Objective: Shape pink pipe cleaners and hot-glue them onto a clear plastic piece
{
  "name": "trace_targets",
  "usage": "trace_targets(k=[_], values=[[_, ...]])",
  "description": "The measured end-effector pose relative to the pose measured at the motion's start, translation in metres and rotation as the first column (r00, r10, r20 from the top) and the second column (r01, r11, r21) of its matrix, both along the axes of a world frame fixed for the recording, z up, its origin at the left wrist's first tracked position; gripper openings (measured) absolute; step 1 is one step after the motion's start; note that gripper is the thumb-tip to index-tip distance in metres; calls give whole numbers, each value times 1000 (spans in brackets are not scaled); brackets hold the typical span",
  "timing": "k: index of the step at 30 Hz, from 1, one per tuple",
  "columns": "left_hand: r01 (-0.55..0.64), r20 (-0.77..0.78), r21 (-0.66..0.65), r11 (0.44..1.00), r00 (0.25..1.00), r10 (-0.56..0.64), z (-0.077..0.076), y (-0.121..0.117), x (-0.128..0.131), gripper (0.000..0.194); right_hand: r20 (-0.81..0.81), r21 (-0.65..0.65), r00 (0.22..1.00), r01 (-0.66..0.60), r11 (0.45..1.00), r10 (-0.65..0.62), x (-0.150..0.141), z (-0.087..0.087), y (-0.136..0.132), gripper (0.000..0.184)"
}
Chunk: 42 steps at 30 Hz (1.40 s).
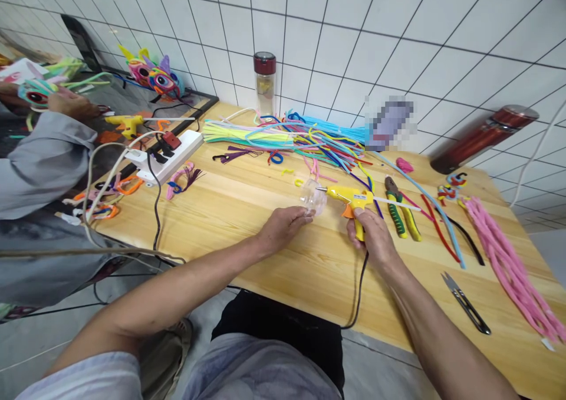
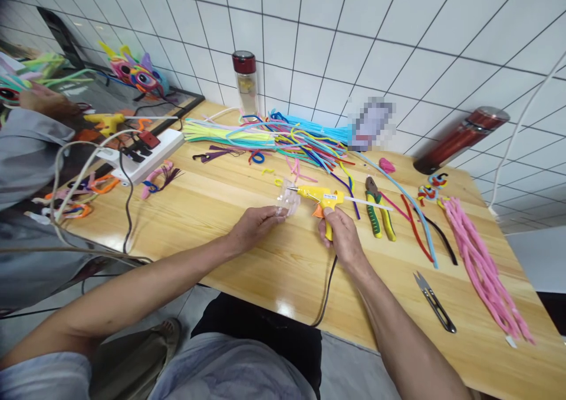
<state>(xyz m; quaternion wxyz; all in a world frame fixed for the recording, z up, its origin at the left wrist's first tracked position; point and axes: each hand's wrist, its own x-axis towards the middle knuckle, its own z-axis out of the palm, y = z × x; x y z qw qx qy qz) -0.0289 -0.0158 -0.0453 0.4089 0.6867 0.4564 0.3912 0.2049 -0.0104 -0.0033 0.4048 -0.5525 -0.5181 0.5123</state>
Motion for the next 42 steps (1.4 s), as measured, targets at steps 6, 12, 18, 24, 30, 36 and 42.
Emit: trace_targets(k=[6,12,18,24,30,36,42], values=[[8,-11,10,1000,1000,-8,-1,1,-1,26,17,31,999,-33,999,32,0,0,-2,42],[-7,13,-6,1000,1000,7,-2,1,-1,26,41,66,998,-46,997,43,1,-3,-1,43],[-4,36,-16,1000,999,4,-2,1,-1,27,55,65,998,-46,997,42,2,-4,-2,44],[-39,14,-37,999,999,39,1,3,-3,30,37,43,998,-46,998,44,0,-6,-3,48],[-32,44,-30,999,998,33,-1,3,-2,27,-65,23,998,14,1000,-13,-1,-6,-1,42],[-3,54,-32,999,999,5,-2,2,0,28,-84,-29,996,9,1000,-12,-2,-11,3,42],[-11,38,-41,999,999,13,0,2,-2,28,-65,-33,998,0,999,-2,-3,-9,0,42]])
